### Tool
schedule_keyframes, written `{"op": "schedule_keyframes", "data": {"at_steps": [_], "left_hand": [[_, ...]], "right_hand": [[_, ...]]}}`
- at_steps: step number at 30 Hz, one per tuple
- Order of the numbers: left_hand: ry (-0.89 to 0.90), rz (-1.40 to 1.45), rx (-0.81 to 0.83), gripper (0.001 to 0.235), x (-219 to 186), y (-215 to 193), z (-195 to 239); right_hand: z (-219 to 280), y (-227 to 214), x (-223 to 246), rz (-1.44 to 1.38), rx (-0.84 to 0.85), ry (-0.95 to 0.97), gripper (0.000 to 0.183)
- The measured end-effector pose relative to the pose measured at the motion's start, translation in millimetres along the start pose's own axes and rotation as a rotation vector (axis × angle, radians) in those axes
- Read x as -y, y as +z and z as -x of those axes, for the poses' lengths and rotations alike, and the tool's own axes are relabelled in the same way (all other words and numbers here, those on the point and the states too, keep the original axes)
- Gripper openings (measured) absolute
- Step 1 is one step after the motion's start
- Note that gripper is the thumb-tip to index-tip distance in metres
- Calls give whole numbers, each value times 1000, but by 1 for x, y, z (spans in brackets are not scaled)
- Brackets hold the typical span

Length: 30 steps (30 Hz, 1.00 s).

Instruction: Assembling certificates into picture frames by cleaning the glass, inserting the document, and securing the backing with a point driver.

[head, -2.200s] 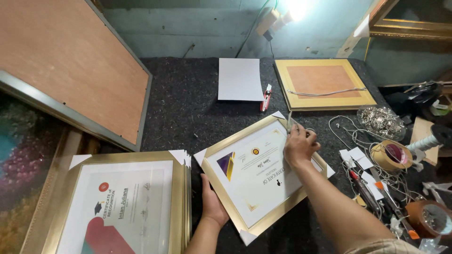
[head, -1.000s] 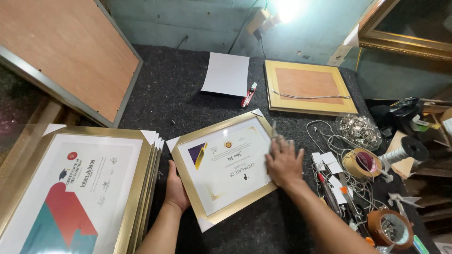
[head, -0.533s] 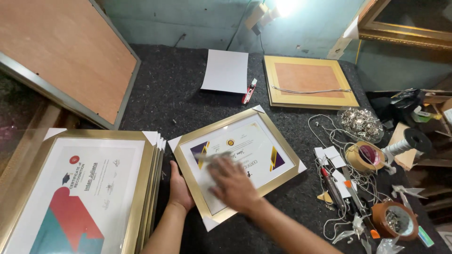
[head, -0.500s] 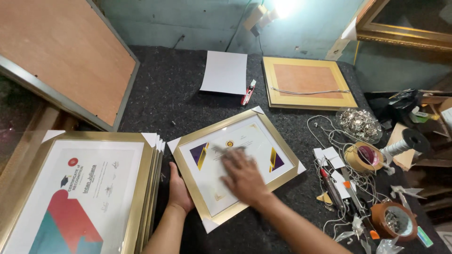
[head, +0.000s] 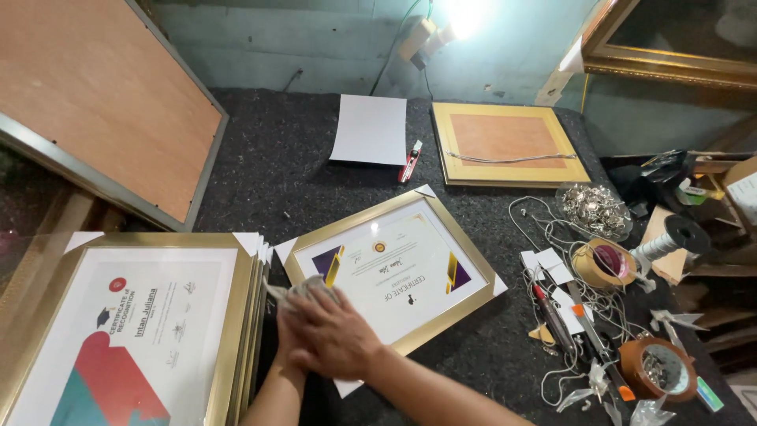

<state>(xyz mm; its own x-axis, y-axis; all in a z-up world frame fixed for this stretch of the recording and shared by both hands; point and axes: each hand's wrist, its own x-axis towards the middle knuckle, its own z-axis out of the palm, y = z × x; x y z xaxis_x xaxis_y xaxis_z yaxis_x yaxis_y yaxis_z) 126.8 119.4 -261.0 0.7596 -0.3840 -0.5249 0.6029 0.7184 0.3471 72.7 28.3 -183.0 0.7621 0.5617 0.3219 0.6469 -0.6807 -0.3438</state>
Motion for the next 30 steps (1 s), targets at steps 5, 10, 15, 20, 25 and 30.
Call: {"op": "schedule_keyframes", "data": {"at_steps": [5,10,15,20,25,30], "left_hand": [[-57,43,-66,96,8,-15,-3],[-42,10,-60,95,5,-12,-2],[-36,-9,-60,94,4,4,8],[-53,-30,49,96,0,39,38],[55,-49,-117,57,9,52,51],[60,-95,-139,52,18,30,37]], "right_hand": [[-9,-55,-61,114,369,691,57],[53,-73,-145,302,295,988,59],[95,-84,-159,328,260,1080,61],[115,-94,-167,284,211,1220,55],[163,-74,-214,573,170,1077,46],[173,-83,-224,566,146,1088,45]]}}
